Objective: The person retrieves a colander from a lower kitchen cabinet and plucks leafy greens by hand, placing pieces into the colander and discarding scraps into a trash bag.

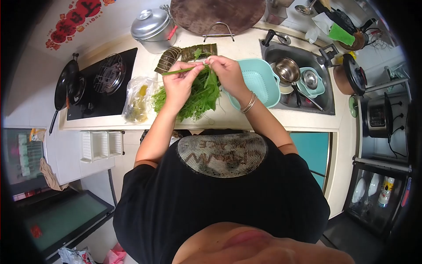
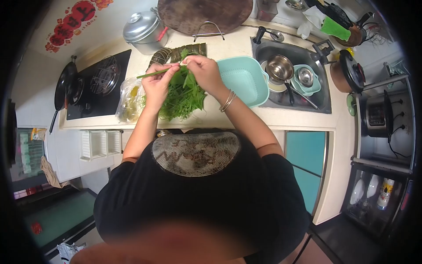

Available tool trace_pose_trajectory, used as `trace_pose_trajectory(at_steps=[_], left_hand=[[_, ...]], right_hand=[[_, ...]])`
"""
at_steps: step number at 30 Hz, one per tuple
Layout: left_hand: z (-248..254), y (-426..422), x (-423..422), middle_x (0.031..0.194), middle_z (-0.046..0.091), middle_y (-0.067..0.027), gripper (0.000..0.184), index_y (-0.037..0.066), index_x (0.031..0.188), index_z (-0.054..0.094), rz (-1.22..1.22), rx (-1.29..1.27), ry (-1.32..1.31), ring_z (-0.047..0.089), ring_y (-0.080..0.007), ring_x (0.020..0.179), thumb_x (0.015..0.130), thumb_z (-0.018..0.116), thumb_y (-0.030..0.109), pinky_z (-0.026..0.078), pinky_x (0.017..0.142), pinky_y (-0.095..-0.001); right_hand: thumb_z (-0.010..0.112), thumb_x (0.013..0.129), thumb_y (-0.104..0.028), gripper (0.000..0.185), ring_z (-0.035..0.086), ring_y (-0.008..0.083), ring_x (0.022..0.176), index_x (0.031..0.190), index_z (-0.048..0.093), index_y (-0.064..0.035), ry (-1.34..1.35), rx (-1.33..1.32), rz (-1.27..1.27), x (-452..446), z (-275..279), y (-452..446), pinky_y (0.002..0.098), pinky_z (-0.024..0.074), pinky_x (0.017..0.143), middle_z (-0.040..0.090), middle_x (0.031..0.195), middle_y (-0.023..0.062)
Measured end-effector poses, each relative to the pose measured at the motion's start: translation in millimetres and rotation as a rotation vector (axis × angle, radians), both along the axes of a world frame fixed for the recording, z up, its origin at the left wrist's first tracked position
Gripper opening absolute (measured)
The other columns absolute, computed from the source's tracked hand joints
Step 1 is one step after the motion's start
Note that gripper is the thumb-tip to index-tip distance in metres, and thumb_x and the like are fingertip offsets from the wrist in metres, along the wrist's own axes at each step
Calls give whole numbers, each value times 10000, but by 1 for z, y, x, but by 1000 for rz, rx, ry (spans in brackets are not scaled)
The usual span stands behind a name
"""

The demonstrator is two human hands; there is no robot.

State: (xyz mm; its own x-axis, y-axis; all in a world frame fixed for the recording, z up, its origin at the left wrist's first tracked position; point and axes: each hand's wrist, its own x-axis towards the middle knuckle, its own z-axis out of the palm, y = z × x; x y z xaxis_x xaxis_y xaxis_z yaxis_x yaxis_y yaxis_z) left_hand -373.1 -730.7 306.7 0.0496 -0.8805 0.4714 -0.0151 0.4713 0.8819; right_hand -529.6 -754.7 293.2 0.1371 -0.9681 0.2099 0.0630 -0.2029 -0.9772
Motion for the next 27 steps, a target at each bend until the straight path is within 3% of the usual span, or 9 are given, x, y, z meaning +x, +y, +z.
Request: trace_pose_trajectory(at_steps=[4,9,12,15,16,18,20,25,27], left_hand=[[3,-2,5,870,656,-159,88,-14,919,550,-95,15,223,658,-201,790,850,604,-20,541,750,-281],[20,-3,40,829,620,-108,166,-8,1031,563,108,107,269,641,-171,732,912,563,109,528,637,-255],[25,-1,51,827,589,-90,197,-16,1062,591,116,112,219,607,-134,687,913,564,109,511,607,-233],[24,1,51,818,586,-62,192,-13,1050,629,168,55,-6,563,-99,636,903,574,98,480,566,-214],[25,1,49,808,596,-46,180,-5,1032,651,215,-3,-173,540,-83,607,894,584,88,460,541,-204],[28,4,41,776,577,-45,164,22,1006,672,286,-32,-359,536,-103,591,858,615,66,431,532,-225],[29,6,31,753,558,-61,177,35,994,679,285,-198,-614,540,-134,596,822,639,44,421,538,-240],[43,10,11,755,572,-93,141,20,903,679,212,-259,-758,586,-231,656,768,684,59,475,592,-330],[47,9,8,749,567,-92,147,22,901,678,203,-294,-773,585,-236,657,759,688,56,475,590,-334]], right_hand=[[513,873,-103,219,505,47,650,986,648,28,-219,16,-105,-34,-10,-19,187,418,615,591,738,-8],[519,888,-128,210,509,41,648,976,649,12,-58,-71,-401,-105,-45,-43,184,412,595,583,722,-16],[535,884,-137,208,530,87,613,974,650,11,161,-37,-479,-137,-85,-50,214,422,571,609,709,22],[581,852,-143,242,626,324,728,1043,633,-4,1023,9,-381,-144,-105,-45,356,494,680,655,852,173],[581,852,-143,242,626,324,728,1043,633,-4,1024,2,-385,-135,-96,-40,356,494,680,655,852,173],[612,828,-115,298,613,337,905,1116,606,-39,893,-570,-463,-112,-71,-30,366,486,793,638,1002,169],[634,806,-96,363,582,320,980,1165,584,-74,567,-335,-173,-83,4,-8,353,462,861,610,1095,142],[640,801,-117,316,566,203,955,1115,610,-113,671,-989,-139,-45,69,4,342,441,847,632,1009,50],[645,795,-127,300,559,180,918,1094,616,-122,774,-1022,-93,-41,66,1,331,420,819,625,952,20]])
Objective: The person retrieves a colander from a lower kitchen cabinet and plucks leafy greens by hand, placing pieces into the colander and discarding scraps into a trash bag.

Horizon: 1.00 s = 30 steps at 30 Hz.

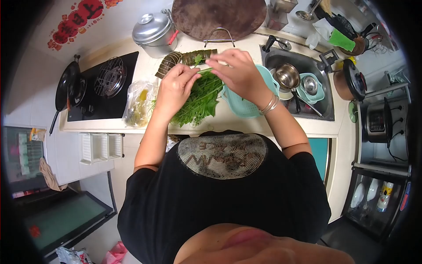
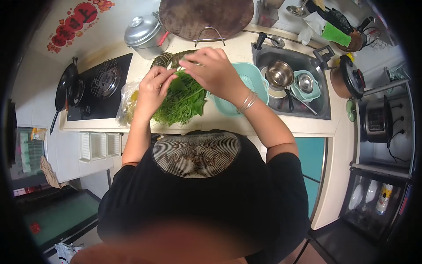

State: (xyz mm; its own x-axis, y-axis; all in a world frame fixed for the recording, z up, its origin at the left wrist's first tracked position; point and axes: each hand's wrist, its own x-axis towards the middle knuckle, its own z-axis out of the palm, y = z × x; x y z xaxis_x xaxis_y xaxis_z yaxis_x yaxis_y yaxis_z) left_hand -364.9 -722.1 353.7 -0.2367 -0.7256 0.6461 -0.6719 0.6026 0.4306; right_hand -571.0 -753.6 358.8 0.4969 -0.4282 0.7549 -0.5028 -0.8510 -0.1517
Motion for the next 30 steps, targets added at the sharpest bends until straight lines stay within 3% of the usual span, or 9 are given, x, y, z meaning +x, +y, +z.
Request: trace_pose_trajectory(at_steps=[2,8,12,18,20,24,26,30], left_hand=[[1,0,-1,740,561,-90,158,29,890,676,-16,-38,-23,583,-250,664,737,699,60,477,589,-343],[1,0,1,726,556,-79,147,29,899,682,1,-74,-104,563,-216,628,759,700,72,464,576,-319],[-4,-2,-2,737,574,-83,151,39,877,678,-5,-63,-110,594,-247,671,733,703,76,485,586,-341],[-14,-2,-8,743,653,-108,121,55,880,678,26,-14,-54,637,-266,641,777,681,117,506,567,-345],[-17,-1,-10,745,662,-122,119,56,882,676,44,19,-53,641,-274,622,795,674,136,508,556,-346],[-23,5,-19,739,661,-121,119,52,878,673,61,35,23,641,-274,611,798,675,141,506,541,-341],[-24,5,-19,724,657,-121,117,47,867,669,114,46,99,639,-276,597,806,672,146,501,524,-339],[-28,6,-15,705,650,-129,118,45,864,665,108,60,54,637,-276,584,812,668,151,499,516,-342]], right_hand=[[658,777,-154,258,534,139,797,1032,625,-137,133,-29,3,2,-17,-8,305,355,752,576,799,-35],[666,771,-133,264,539,147,769,1022,606,-79,239,23,22,0,-20,-3,306,375,763,589,806,-2],[655,773,-113,222,543,159,718,986,621,-61,128,62,24,3,-28,-1,305,381,754,593,778,14],[593,826,-99,172,600,176,695,949,642,11,-206,438,76,8,-41,3,300,441,749,634,760,62],[563,876,-126,211,622,143,775,1011,645,13,-473,971,118,11,-42,6,271,476,744,654,801,91],[555,896,-133,225,618,121,815,1027,645,26,-630,1011,210,14,-47,2,235,488,721,661,854,105],[555,901,-129,225,601,104,772,1014,645,43,-385,580,188,13,-43,-1,222,479,682,649,850,75],[558,908,-145,234,567,99,733,1013,642,46,-292,730,87,8,-41,0,224,466,670,632,842,54]])
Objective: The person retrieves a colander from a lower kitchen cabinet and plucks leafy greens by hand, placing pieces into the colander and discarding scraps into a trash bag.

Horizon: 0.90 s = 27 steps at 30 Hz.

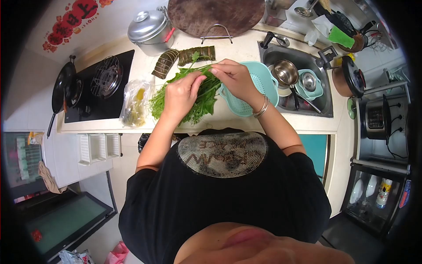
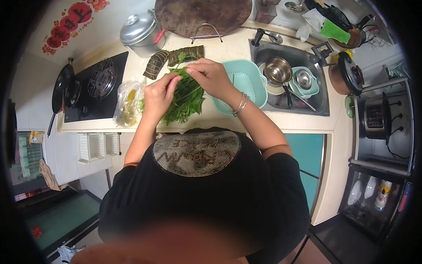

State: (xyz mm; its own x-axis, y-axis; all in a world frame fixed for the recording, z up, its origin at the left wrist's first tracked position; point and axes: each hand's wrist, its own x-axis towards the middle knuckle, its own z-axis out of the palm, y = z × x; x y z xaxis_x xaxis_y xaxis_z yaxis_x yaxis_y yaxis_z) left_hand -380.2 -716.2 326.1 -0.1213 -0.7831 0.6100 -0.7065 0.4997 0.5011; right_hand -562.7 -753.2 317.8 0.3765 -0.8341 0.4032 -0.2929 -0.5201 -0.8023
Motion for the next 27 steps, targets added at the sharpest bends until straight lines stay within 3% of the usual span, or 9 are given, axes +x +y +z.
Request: trace_pose_trajectory(at_steps=[2,8,12,14,15,19,21,23,27], left_hand=[[-1,3,0,694,643,-138,118,43,861,657,-2,55,-44,634,-279,578,816,664,152,499,515,-340],[-24,0,21,704,660,-120,82,37,888,630,27,216,124,666,-214,607,851,622,109,500,524,-314],[-44,-17,47,635,594,-7,99,54,824,573,11,349,838,446,-89,446,896,577,121,371,426,-247],[-28,-13,48,574,482,42,114,83,794,546,-443,545,1506,325,-53,458,893,587,120,292,432,-205],[-29,-14,49,564,424,54,121,84,794,545,-626,588,1455,360,-25,500,879,616,134,292,466,-183],[-19,-10,6,702,557,-1,154,19,941,611,-511,661,1451,379,-32,523,863,641,148,303,470,-180],[-12,-9,-9,855,606,-60,187,-15,1032,603,-536,660,1515,380,-30,540,882,607,96,309,488,-176],[-14,-12,-12,864,613,-59,187,-20,1038,595,-563,671,1507,369,-32,537,882,604,82,294,484,-176],[-8,-13,-8,859,614,-42,178,-29,1012,625,-520,704,1501,403,-41,553,863,627,69,342,511,-178]], right_hand=[[554,914,-145,223,531,91,695,1010,644,35,-300,294,31,3,-1,0,219,451,648,617,827,41],[522,920,-85,213,576,108,704,1060,577,65,-1002,450,-50,-19,3,-23,230,498,662,621,879,79],[529,900,-39,160,641,180,846,1032,547,50,-1012,396,-35,-35,9,-22,286,541,778,630,940,141],[532,898,-35,134,644,196,860,1011,539,37,-976,407,-14,-23,10,-14,285,540,781,629,958,154],[534,895,-31,110,647,212,874,990,530,24,-940,416,8,-14,10,-10,285,540,785,629,976,168],[568,865,18,126,643,225,916,977,509,21,-742,263,25,14,0,2,299,532,813,620,1021,196],[621,821,40,143,642,200,878,943,548,25,-759,200,25,25,-6,7,278,519,786,631,988,158],[707,757,-24,151,633,143,797,878,617,-8,-325,-213,-137,27,-11,9,245,510,693,647,927,93],[711,761,-57,140,614,118,773,892,669,-38,-235,-254,-111,24,4,19,234,492,672,646,873,61]])
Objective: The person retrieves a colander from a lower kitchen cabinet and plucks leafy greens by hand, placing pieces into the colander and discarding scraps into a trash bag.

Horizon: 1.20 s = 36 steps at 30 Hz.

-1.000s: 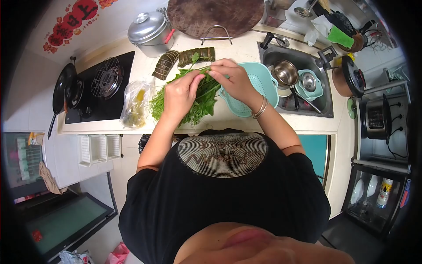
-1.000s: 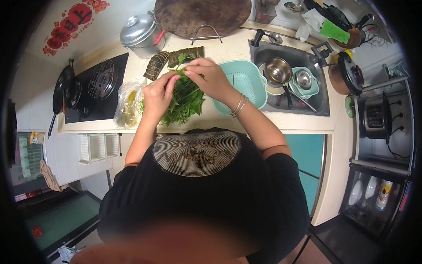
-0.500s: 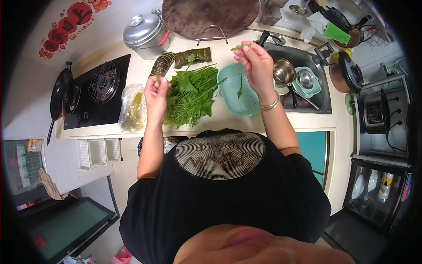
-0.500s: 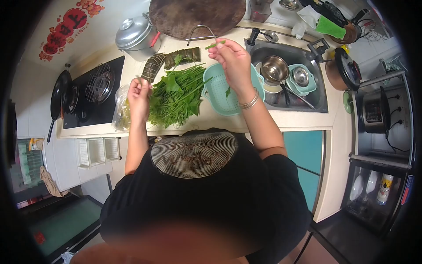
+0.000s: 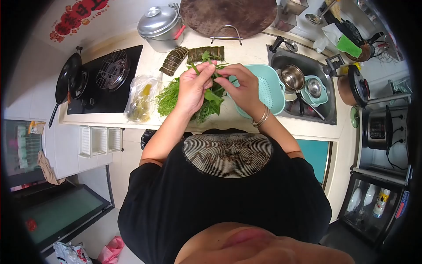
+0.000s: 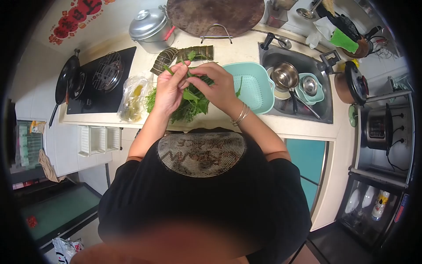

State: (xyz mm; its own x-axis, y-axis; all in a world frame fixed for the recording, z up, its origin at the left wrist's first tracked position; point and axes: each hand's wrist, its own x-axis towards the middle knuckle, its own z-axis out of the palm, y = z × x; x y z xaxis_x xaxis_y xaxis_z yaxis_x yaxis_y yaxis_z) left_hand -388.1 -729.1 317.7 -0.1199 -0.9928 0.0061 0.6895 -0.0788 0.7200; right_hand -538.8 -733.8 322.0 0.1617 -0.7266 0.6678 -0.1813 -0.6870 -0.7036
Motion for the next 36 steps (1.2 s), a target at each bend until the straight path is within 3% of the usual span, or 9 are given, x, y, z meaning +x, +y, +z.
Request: trace_pose_trajectory(at_steps=[1,3,6,12,18,25,27,31,36], left_hand=[[-1,0,1,860,620,-40,166,-21,993,647,156,-129,-335,444,-50,579,848,641,59,374,538,-183],[3,0,5,878,638,-47,155,38,950,703,464,-532,-964,551,-93,652,797,679,32,445,589,-201],[11,2,6,895,644,-67,250,78,956,710,574,-779,-1094,575,-118,658,750,644,-47,440,545,-215],[20,6,11,854,645,-54,423,99,937,717,586,-845,-1340,592,-148,658,636,548,-146,451,544,-248],[23,5,12,826,636,-52,359,87,905,706,666,-1028,-1423,610,-194,682,629,588,-109,472,563,-296],[14,4,12,804,659,-79,253,50,892,694,609,-994,-1464,629,-220,711,683,623,-73,505,628,-294],[7,5,6,820,675,-96,173,29,901,686,573,-805,-1189,646,-207,741,755,627,-44,506,679,-267],[-7,5,8,847,682,-100,109,-3,915,674,500,-596,-1003,652,-176,790,818,624,-6,497,725,-254],[-6,0,16,874,663,-49,151,0,993,637,384,-280,-566,522,-61,612,900,581,107,420,557,-195]], right_hand=[[711,761,-57,140,614,118,773,892,669,-38,0,0,-3,-3,2,-1,234,492,672,646,873,61],[676,808,-73,155,609,98,799,957,682,-31,-154,318,120,-10,4,-3,224,483,695,659,879,49],[637,851,-87,182,602,79,814,1010,674,-7,-228,467,261,-16,15,0,212,478,719,668,894,45],[617,866,-94,194,602,76,789,1019,667,13,-213,558,309,-15,16,3,197,481,723,670,881,53],[613,860,-90,171,603,72,772,974,674,22,-224,554,288,-14,11,3,196,486,693,668,845,43],[601,856,-87,176,606,85,734,951,664,47,-247,679,261,-5,12,1,205,489,662,659,813,64],[595,859,-94,195,607,101,723,972,652,55,-427,803,390,-4,3,-4,212,485,659,654,815,77],[584,866,-94,203,603,109,725,990,642,56,-500,864,442,-1,-4,-5,215,479,671,647,819,71],[578,876,-105,192,594,110,723,977,626,51,-505,967,386,-1,-11,-5,220,479,685,636,826,64]])
